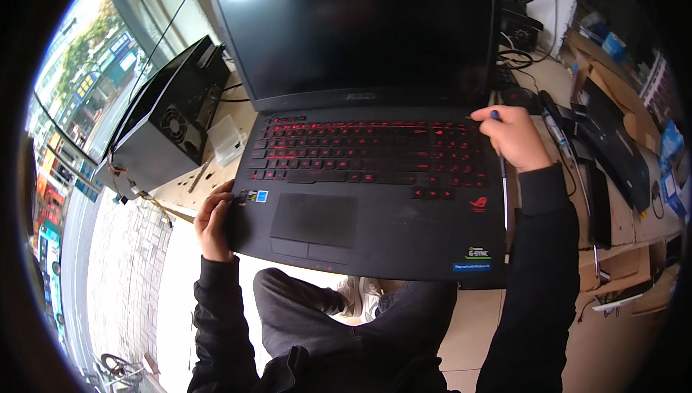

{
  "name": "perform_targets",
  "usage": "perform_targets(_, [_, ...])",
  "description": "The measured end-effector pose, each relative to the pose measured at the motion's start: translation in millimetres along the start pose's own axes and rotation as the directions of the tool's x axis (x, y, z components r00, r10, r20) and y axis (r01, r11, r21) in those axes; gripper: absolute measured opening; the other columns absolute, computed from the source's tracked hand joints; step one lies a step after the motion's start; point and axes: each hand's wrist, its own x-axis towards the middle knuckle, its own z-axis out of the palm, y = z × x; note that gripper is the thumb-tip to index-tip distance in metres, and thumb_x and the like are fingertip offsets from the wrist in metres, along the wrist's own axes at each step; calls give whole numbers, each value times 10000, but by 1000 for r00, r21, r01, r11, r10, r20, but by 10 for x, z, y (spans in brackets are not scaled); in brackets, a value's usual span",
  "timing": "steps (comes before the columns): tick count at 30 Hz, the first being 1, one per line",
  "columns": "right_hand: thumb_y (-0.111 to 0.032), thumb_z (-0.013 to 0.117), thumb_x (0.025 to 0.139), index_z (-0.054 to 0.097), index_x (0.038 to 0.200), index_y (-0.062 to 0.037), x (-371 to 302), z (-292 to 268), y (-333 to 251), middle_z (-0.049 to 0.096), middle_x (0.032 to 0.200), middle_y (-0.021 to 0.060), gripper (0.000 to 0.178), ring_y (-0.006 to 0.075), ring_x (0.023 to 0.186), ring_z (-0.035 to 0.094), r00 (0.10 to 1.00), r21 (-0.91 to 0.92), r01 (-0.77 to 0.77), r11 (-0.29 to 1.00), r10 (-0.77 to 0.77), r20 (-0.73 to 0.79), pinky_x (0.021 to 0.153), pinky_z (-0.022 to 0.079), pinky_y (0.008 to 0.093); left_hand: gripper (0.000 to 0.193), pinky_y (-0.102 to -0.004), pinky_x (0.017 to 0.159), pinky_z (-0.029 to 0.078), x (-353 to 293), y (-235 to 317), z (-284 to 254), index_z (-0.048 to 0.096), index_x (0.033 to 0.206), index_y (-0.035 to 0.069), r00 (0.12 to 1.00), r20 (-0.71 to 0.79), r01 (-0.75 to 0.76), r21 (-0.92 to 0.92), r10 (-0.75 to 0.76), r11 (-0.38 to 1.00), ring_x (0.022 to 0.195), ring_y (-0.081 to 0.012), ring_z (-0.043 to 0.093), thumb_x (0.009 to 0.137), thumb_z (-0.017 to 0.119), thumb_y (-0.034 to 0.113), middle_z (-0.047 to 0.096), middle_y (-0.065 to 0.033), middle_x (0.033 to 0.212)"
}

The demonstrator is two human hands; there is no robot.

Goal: The person uses a screwdriver to remove and reinstall screws on the bottom cover of a laptop, then closes the cover and powers on the device. The laptop screen displays a blue square after startup.

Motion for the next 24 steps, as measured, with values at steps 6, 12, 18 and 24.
perform_targets(6, [-192, 555, 930, 668, 901, 13, 10, -84, -84, 449, 497, -39, 236, 47, 383, 370, 994, 226, -66, 972, 85, -71, 369, 258, 211, 196, -322, 1035, 399, -15, -30, -50, 652, 995, -88, 1000, 14, -22, -31, 23, 999, 1155, -228, 585, 918, 519, 34, 632, -181, 1260])
perform_targets(12, [-316, 581, 965, 633, 872, -12, 43, -126, -67, 431, 503, -39, 322, 51, 358, 340, 987, 439, -54, 897, 116, -115, 345, 232, 203, 201, -322, 1036, 402, -15, -31, -53, 655, 1003, -86, 1000, 7, -1, -38, 2, 999, 1158, -230, 586, 922, 516, 36, 634, -177, 1259])
perform_targets(18, [-386, 612, 960, 615, 898, -47, 60, -176, -51, 552, 561, 31, 345, 65, 383, 398, 969, 493, -76, 866, 181, -169, 354, 227, 197, 202, -323, 1035, 405, -7, 15, -11, 658, 996, -87, 1000, 5, 5, 4, -5, 1000, 1156, -235, 587, 919, 517, 35, 637, -180, 1252])
perform_targets(24, [-390, 614, 962, 601, 891, -51, 47, -140, -93, 558, 560, 39, 347, 60, 382, 410, 978, 515, -66, 854, 157, -136, 356, 229, 192, 205, -324, 1038, 401, -8, -35, -54, 654, 995, -96, 1000, 7, -12, -17, 13, 1000, 1156, -238, 587, 910, 517, 30, 636, -184, 1252])
